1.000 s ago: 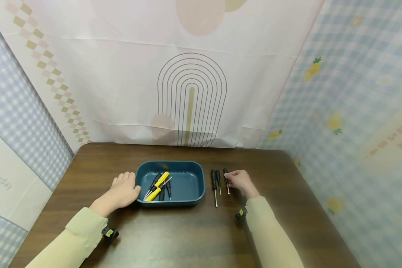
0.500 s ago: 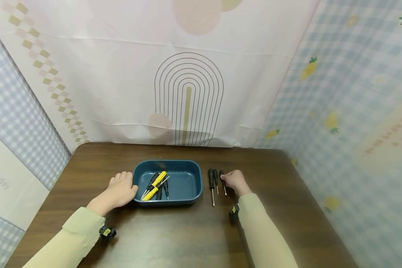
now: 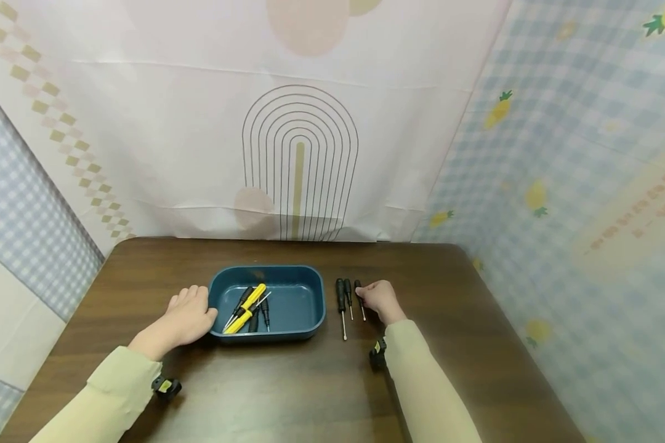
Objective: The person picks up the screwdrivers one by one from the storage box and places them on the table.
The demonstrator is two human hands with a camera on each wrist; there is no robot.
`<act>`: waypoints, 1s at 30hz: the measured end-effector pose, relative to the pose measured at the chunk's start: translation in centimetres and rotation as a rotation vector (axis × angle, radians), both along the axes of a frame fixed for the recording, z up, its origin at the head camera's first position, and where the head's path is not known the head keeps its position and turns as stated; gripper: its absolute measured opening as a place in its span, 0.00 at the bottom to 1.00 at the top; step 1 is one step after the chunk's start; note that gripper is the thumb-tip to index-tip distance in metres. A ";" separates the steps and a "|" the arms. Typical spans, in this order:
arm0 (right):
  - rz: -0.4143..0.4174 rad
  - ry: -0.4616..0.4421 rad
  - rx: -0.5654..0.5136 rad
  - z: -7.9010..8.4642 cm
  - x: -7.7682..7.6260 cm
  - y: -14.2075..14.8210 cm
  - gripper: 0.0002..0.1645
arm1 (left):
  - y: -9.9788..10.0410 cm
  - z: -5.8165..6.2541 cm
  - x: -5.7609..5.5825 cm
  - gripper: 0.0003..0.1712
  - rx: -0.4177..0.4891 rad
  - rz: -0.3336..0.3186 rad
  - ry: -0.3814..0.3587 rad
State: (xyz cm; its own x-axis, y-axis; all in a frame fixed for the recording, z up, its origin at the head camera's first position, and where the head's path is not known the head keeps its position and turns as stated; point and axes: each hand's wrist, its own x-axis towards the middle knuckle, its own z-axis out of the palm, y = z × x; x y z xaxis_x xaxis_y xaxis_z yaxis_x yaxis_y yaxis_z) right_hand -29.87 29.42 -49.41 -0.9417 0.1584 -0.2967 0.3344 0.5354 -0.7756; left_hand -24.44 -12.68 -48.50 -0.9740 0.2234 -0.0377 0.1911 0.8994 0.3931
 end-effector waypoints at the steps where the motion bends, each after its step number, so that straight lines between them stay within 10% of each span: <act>1: -0.003 0.005 -0.005 0.0 -0.1 -0.2 0.14 | -0.1 0.1 0.0 0.25 0.004 0.002 0.001; 30: 0.002 0.007 0.017 0.4 0.3 -0.6 0.15 | 0.1 0.1 0.0 0.26 -0.019 0.002 0.000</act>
